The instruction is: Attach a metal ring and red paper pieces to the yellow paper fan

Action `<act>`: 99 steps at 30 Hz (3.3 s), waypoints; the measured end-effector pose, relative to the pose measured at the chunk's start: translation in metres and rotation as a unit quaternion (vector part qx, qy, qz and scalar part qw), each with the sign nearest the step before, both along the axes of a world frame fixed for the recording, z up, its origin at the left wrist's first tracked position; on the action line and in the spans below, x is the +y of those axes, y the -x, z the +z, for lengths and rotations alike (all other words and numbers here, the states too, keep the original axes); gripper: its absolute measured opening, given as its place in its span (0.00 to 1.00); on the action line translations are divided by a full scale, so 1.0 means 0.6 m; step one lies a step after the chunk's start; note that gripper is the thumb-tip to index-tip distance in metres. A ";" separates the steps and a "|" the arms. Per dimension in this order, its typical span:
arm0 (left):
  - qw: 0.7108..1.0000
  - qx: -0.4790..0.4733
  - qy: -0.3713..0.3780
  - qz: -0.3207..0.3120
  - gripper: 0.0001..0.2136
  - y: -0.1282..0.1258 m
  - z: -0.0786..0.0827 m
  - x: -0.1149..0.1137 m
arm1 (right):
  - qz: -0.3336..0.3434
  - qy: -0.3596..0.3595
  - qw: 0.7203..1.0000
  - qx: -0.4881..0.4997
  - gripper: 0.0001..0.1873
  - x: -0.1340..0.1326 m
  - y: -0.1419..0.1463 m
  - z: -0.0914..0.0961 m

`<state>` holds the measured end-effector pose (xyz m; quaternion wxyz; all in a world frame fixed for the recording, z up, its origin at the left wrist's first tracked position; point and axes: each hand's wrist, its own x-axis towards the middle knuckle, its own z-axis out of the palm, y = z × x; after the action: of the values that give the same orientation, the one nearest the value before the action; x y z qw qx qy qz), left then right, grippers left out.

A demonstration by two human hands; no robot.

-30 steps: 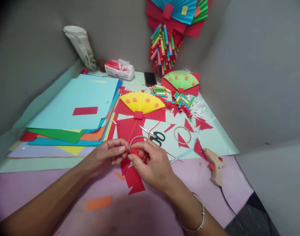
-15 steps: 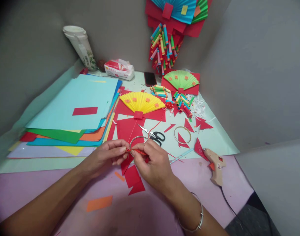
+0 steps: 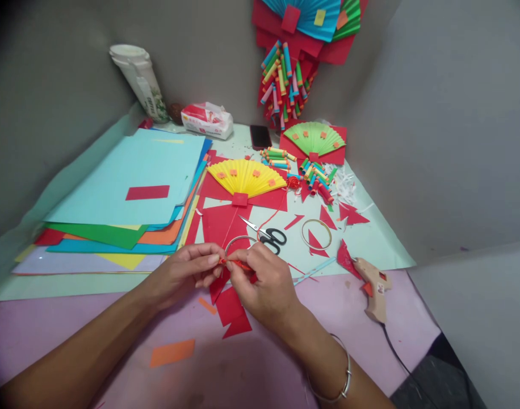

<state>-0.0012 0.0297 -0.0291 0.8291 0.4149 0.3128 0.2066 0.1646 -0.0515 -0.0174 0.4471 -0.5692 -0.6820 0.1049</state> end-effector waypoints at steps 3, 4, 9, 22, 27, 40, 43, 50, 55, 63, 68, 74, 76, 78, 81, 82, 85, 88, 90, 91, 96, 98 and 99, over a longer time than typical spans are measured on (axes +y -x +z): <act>1.000 -0.003 0.003 -0.003 0.10 0.000 -0.001 0.000 | 0.001 -0.013 1.000 -0.014 0.05 0.001 0.000 -0.003; 1.000 -0.005 0.005 -0.005 0.10 0.000 -0.002 0.000 | 0.002 -0.016 1.000 -0.018 0.05 0.001 0.000 -0.004; 1.000 -0.007 0.008 -0.004 0.10 -0.001 -0.003 0.000 | 0.009 -0.025 0.999 -0.026 0.05 0.001 -0.002 -0.006; 1.000 -0.004 0.004 -0.006 0.11 -0.001 -0.011 -0.001 | 0.044 0.026 0.998 -0.029 0.10 -0.001 -0.004 -0.005; 1.000 -0.001 -0.003 -0.008 0.11 0.000 -0.008 0.000 | 0.080 0.066 0.995 -0.006 0.17 0.001 -0.010 0.001; 1.000 0.005 -0.009 0.019 0.08 -0.002 -0.010 0.003 | 0.088 0.128 0.985 0.080 0.24 0.004 -0.014 0.003; 1.000 0.004 -0.021 0.015 0.08 0.000 -0.009 0.004 | 0.093 0.120 0.981 0.121 0.25 0.003 -0.014 -0.002; 0.999 -0.015 -0.032 0.024 0.09 0.001 -0.012 0.005 | 0.107 0.139 0.961 0.215 0.21 0.000 -0.007 -0.010; 0.997 -0.065 -0.005 0.029 0.06 0.000 -0.010 0.002 | 0.128 0.159 0.944 0.260 0.20 -0.001 -0.003 -0.006; 0.997 -0.076 0.005 0.001 0.05 -0.001 -0.010 0.001 | 0.120 0.167 0.953 0.223 0.20 -0.005 -0.008 0.004; 0.996 -0.093 0.008 -0.001 0.06 0.002 -0.009 0.007 | 0.020 0.109 0.989 0.094 0.17 0.002 -0.036 0.013; 0.995 -0.099 0.009 0.002 0.06 0.004 -0.007 0.008 | -0.116 0.156 0.967 -0.163 0.12 0.031 -0.086 -0.026; 0.995 -0.102 0.012 0.005 0.06 0.004 -0.006 0.008 | -0.115 0.180 0.955 -0.206 0.13 0.035 -0.090 -0.039; 0.995 -0.103 0.013 0.010 0.06 0.004 -0.004 0.008 | -0.108 0.189 0.948 -0.231 0.15 0.036 -0.089 -0.046; 0.994 -0.107 0.008 0.019 0.07 0.008 0.001 0.012 | -0.118 0.199 0.939 -0.254 0.14 0.036 -0.086 -0.048; 0.993 -0.112 0.005 0.023 0.07 0.009 0.003 0.013 | -0.126 0.203 0.936 -0.260 0.14 0.036 -0.085 -0.048; 0.991 -0.131 0.000 0.042 0.07 0.015 0.008 0.018 | -0.137 0.213 0.924 -0.286 0.12 0.039 -0.085 -0.044; 0.986 -0.153 0.009 0.069 0.06 0.020 0.013 0.023 | -0.137 0.226 0.907 -0.327 0.12 0.042 -0.086 -0.036; 0.981 -0.170 0.024 0.088 0.05 0.024 0.016 0.026 | -0.137 0.238 0.894 -0.354 0.12 0.041 -0.088 -0.028; 0.979 -0.178 0.031 0.098 0.04 0.026 0.017 0.027 | -0.137 0.242 0.889 -0.363 0.13 0.039 -0.090 -0.024; 0.969 -0.199 0.033 0.145 0.03 0.035 0.024 0.033 | -0.114 0.247 0.895 -0.355 0.13 0.014 -0.106 0.005; 0.968 -0.198 0.028 0.153 0.03 0.037 0.026 0.034 | -0.087 0.256 0.908 -0.320 0.13 -0.002 -0.115 0.021; 0.968 -0.198 0.028 0.155 0.03 0.037 0.027 0.034 | -0.072 0.265 0.915 -0.296 0.13 -0.009 -0.120 0.029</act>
<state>-0.0235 0.0499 -0.0128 0.8436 0.2889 0.2087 0.4016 0.2365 -0.0572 -0.0002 0.0642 -0.7191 -0.6877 0.0764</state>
